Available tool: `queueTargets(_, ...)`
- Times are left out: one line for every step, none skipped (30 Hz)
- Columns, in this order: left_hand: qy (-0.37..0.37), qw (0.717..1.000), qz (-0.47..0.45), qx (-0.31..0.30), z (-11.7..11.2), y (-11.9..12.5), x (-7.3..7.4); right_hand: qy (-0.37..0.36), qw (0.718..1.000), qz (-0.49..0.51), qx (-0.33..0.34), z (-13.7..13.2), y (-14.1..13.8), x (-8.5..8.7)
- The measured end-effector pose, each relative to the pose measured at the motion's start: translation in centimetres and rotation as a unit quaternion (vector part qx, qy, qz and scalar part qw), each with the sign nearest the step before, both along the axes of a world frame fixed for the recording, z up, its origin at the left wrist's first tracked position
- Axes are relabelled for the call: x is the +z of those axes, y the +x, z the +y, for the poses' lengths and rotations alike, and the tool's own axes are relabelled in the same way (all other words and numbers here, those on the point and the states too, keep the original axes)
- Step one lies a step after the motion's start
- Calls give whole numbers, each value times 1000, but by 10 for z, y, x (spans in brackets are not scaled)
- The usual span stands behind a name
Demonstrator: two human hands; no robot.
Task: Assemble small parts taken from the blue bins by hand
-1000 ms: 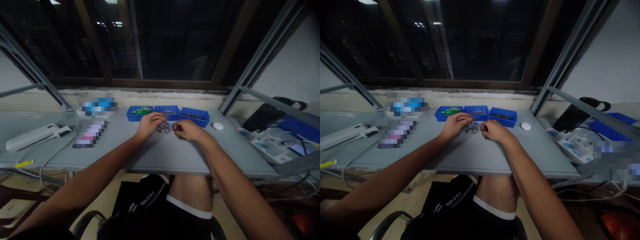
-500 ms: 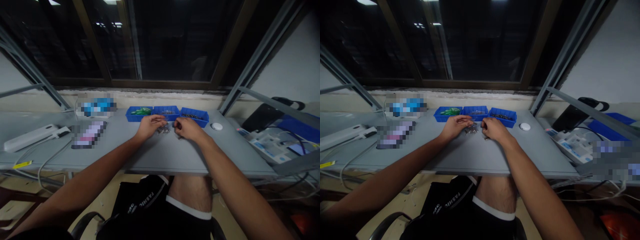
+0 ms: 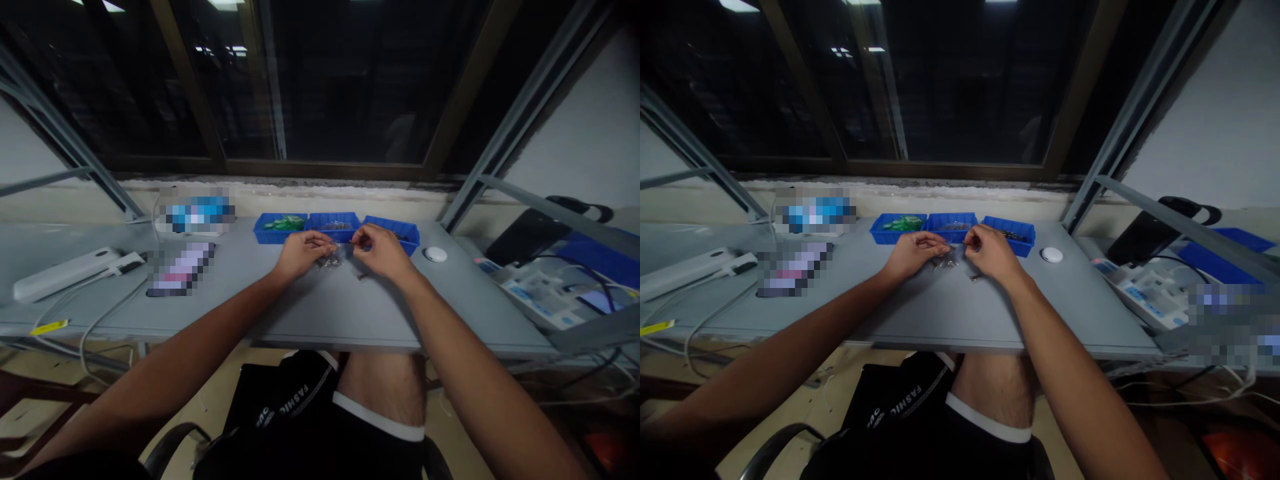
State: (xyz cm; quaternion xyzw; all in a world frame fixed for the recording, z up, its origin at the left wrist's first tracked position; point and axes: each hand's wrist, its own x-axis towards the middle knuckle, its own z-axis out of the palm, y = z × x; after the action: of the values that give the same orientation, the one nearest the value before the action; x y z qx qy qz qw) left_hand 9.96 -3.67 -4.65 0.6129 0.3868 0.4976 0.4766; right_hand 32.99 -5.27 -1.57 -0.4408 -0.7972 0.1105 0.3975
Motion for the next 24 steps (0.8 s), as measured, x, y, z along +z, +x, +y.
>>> queueTargets(2, 1000, 1, 2, 0, 0, 0, -1, 1000, 13, -1, 0, -1, 0)
queueTargets(4, 1000, 3, 4, 0, 0, 0, -3, 1000, 25, -1, 0, -1, -1)
queueTargets(6, 1000, 4, 5, 0, 0, 0, -7, 999, 37, -1, 0, -2, -1)
queueTargets(6, 1000, 3, 4, 0, 0, 0, -14, 999, 49, 1, 0, -2, -2)
queueTargets(5, 1000, 1, 3, 0, 0, 0, -23, 998, 62, 3, 0, -3, -2)
queueTargets(3, 1000, -3, 0, 0, 0, 0, -33, 996, 77, 8, 1, -3, -3)
queueTargets(1, 1000, -6, -3, 0, 0, 0, -43, 995, 91, 14, 1, -4, -4)
queueTargets(-1, 1000, -9, -4, 0, 0, 0, -53, 993, 104, 20, 2, -4, -5)
queueTargets(-1, 1000, -8, -4, 0, 0, 0, -65, 991, 117, 25, 2, -5, -5)
queueTargets(-1, 1000, -5, -2, 0, 0, 0, -77, 988, 128, 28, 2, -6, -6)
queueTargets(-1, 1000, 0, 1, 0, 0, 0, -91, 986, 139, 30, 2, -8, -5)
queueTargets(-1, 1000, 3, 3, 0, 0, 0, -104, 983, 150, 31, 1, -9, -5)
queueTargets(-3, 1000, 4, 4, 0, 0, 0, -116, 980, 161, 33, 0, -10, -4)
queueTargets(-3, 1000, 4, 4, 0, 0, 0, -125, 977, 170, 36, -1, -11, -3)
queueTargets(-3, 1000, 3, 3, 0, 0, 0, -132, 975, 176, 41, -2, -13, -2)
queueTargets(-2, 1000, 1, 2, 0, 0, 0, -135, 973, 180, 47, -3, -14, -1)
queueTargets(0, 1000, 0, 0, 0, 1, 0, -136, 973, 180, 55, -4, -15, -1)
queueTargets(0, 1000, 0, -2, 0, 1, -1, -134, 973, 178, 61, -4, -16, 0)
queueTargets(-1, 1000, -1, -5, 0, 1, -1, -129, 974, 174, 66, -5, -17, 0)
queueTargets(-2, 1000, -3, -8, 0, 1, -1, -122, 976, 167, 70, -5, -18, -1)
queueTargets(-3, 1000, -4, -11, -1, 2, -1, -111, 978, 159, 73, -4, -18, -1)
queueTargets(-2, 1000, -3, -12, -1, 2, -1, -100, 980, 151, 76, -4, -18, -1)
queueTargets(0, 1000, -2, -12, 0, 2, -1, -91, 982, 145, 77, -3, -18, -2)
queueTargets(2, 1000, -1, -12, 0, 2, -2, -83, 984, 140, 77, -3, -18, -2)
